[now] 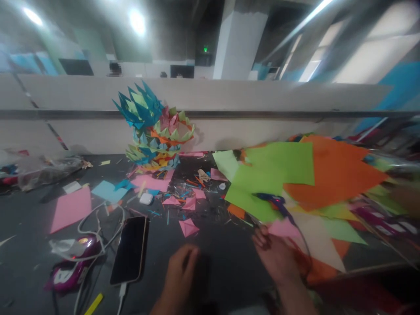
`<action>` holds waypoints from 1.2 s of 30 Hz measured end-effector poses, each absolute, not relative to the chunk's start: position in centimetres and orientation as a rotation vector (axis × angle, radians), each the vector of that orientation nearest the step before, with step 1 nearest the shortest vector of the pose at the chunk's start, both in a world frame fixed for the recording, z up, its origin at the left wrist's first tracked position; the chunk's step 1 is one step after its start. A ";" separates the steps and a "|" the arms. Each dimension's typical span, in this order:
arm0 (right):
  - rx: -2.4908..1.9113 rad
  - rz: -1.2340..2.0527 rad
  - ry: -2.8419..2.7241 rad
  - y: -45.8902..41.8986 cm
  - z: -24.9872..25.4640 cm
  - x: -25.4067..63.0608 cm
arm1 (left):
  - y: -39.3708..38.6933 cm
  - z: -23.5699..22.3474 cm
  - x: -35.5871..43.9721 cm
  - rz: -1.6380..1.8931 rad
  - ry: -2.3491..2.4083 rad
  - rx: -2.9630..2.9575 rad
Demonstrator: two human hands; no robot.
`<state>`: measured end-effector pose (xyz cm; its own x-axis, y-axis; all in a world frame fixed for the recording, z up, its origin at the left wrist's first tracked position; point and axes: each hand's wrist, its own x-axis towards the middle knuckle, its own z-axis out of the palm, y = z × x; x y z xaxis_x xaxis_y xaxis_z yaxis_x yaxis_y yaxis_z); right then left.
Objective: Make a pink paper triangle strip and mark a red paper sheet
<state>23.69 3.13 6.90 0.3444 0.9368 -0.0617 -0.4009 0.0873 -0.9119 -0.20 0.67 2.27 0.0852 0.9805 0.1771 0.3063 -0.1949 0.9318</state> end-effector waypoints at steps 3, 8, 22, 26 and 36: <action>-0.928 1.136 -0.562 3.0 8.3 22.6 | 1.1 2.3 -0.2 1.087 1.284 1.503; -1.212 0.971 -0.817 2.5 6.7 22.9 | 1.7 1.6 -0.1 1.041 1.292 1.435; -1.445 0.794 -1.584 2.1 1.8 23.1 | 1.6 1.3 0.1 1.106 1.381 1.487; -1.415 0.778 -1.712 1.5 1.9 22.8 | 1.2 0.9 0.0 1.039 1.430 1.641; -1.407 0.643 -1.863 1.1 1.7 22.4 | 0.7 0.5 0.3 0.956 1.527 2.027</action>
